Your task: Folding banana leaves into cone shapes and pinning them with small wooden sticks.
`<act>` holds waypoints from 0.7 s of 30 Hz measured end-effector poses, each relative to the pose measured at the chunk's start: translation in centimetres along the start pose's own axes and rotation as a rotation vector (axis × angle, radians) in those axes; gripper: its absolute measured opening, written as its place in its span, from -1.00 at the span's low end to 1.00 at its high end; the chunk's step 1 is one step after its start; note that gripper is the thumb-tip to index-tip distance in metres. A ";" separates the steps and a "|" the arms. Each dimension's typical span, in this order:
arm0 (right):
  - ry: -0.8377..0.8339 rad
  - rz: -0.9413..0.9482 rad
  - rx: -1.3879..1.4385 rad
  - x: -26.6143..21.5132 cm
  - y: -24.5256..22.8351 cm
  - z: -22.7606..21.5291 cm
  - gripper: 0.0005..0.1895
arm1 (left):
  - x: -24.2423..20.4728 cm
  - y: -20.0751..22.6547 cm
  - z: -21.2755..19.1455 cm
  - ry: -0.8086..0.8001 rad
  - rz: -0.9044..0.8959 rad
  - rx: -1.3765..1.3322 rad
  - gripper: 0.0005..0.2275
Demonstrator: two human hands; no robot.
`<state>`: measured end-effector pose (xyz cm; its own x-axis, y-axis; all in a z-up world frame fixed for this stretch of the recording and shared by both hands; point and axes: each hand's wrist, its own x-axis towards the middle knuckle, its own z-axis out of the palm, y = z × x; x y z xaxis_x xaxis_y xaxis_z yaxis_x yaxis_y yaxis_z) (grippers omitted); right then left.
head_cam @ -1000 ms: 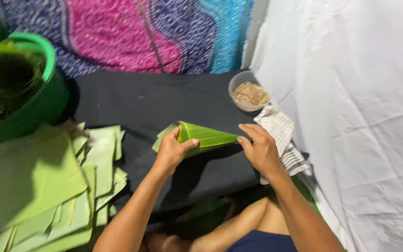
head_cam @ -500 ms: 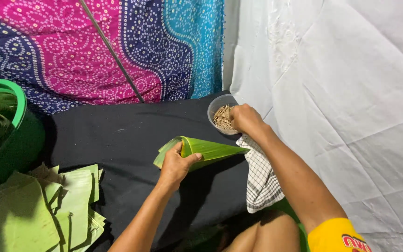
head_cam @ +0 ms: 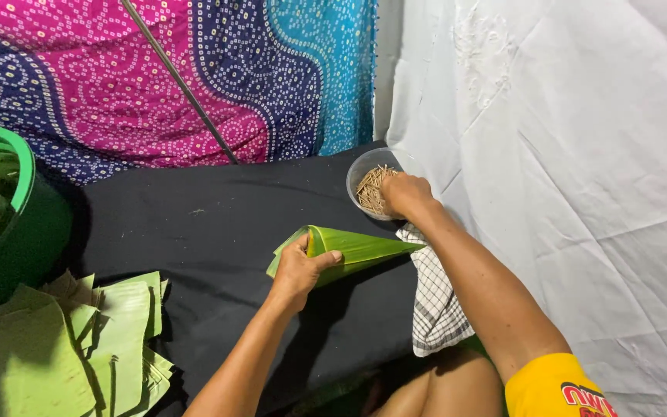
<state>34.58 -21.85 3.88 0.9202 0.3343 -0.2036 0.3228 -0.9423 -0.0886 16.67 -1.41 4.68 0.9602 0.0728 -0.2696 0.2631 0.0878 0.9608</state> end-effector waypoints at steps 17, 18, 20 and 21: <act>-0.049 -0.127 0.068 0.1 -0.4 1.3 -0.76 | -0.8 0.6 -0.4 -0.022 -0.062 -0.087 -0.79; -0.041 -0.164 0.058 0.6 -0.3 2.1 -0.77 | -1.2 0.9 -0.5 -0.013 -0.077 -0.066 -0.79; -0.024 -0.181 0.055 0.3 -0.7 1.6 -0.77 | -1.5 0.9 -0.9 -0.011 -0.077 -0.072 -0.79; -0.009 -0.194 0.055 0.1 -0.9 1.4 -0.78 | -1.6 0.8 -1.1 -0.014 -0.080 -0.075 -0.79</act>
<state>34.06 -20.94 2.56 0.8398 0.5099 -0.1862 0.4810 -0.8580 -0.1802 15.23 -0.33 5.82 0.9378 0.0491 -0.3438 0.3316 0.1673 0.9285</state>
